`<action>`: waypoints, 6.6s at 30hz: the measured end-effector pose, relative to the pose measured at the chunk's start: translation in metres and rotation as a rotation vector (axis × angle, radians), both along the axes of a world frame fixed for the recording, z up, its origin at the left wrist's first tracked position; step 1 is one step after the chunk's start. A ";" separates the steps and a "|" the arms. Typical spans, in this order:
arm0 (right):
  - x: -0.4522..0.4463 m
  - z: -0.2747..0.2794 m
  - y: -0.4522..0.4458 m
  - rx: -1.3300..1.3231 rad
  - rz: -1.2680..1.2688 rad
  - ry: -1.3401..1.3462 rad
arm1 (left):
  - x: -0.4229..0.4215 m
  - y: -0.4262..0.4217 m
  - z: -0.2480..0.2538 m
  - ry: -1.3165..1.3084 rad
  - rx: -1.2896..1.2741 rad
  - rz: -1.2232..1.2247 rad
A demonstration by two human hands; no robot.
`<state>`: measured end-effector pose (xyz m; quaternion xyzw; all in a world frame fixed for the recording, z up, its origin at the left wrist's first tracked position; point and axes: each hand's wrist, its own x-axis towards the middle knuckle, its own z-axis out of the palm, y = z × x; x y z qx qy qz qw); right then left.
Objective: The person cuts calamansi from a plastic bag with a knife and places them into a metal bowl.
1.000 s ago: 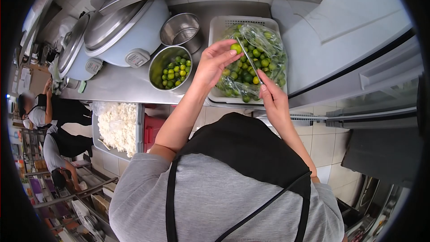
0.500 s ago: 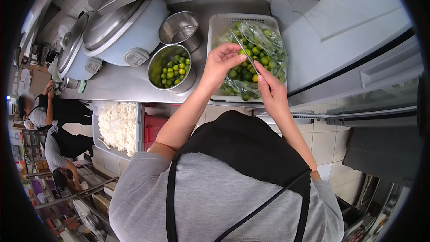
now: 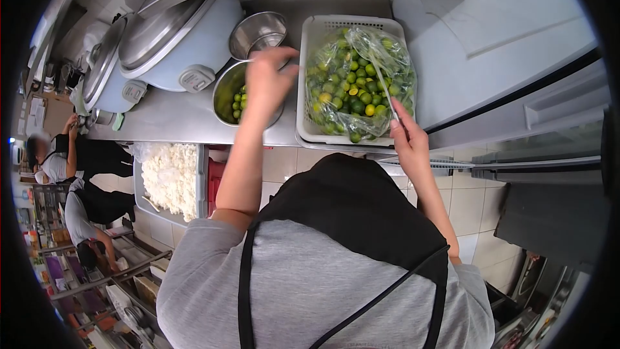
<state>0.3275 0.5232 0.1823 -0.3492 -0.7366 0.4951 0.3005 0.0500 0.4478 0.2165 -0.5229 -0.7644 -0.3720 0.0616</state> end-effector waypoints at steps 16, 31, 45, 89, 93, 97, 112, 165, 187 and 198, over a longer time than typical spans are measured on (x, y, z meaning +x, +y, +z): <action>-0.009 0.008 -0.010 -0.078 0.002 0.024 | 0.045 0.025 -0.022 -1.450 0.258 -0.532; -0.020 0.026 -0.020 0.096 0.152 0.020 | 0.050 0.023 -0.017 -1.367 0.367 -0.473; -0.030 0.020 -0.003 0.040 0.053 -0.069 | 0.079 0.016 -0.022 -1.170 0.124 -0.494; -0.032 0.025 -0.011 0.082 0.110 0.055 | 0.054 0.028 -0.033 -1.582 0.278 -0.627; -0.024 0.014 -0.011 0.167 0.139 -0.033 | 0.020 0.019 -0.043 -1.765 0.329 -0.531; -0.007 -0.001 -0.009 0.084 0.089 -0.109 | -0.025 -0.009 -0.021 -1.162 0.249 -0.155; -0.010 0.017 0.000 0.109 0.034 -0.111 | 0.067 0.033 -0.035 0.499 -0.572 -0.265; -0.025 0.026 -0.018 0.024 0.104 0.003 | 0.059 0.024 -0.025 -1.219 0.327 -0.491; -0.017 0.012 -0.004 0.047 0.045 -0.046 | 0.071 0.022 -0.031 -0.013 -0.206 -0.437; -0.009 0.017 -0.012 -0.016 0.031 0.069 | 0.048 0.024 -0.019 -1.422 0.240 -0.570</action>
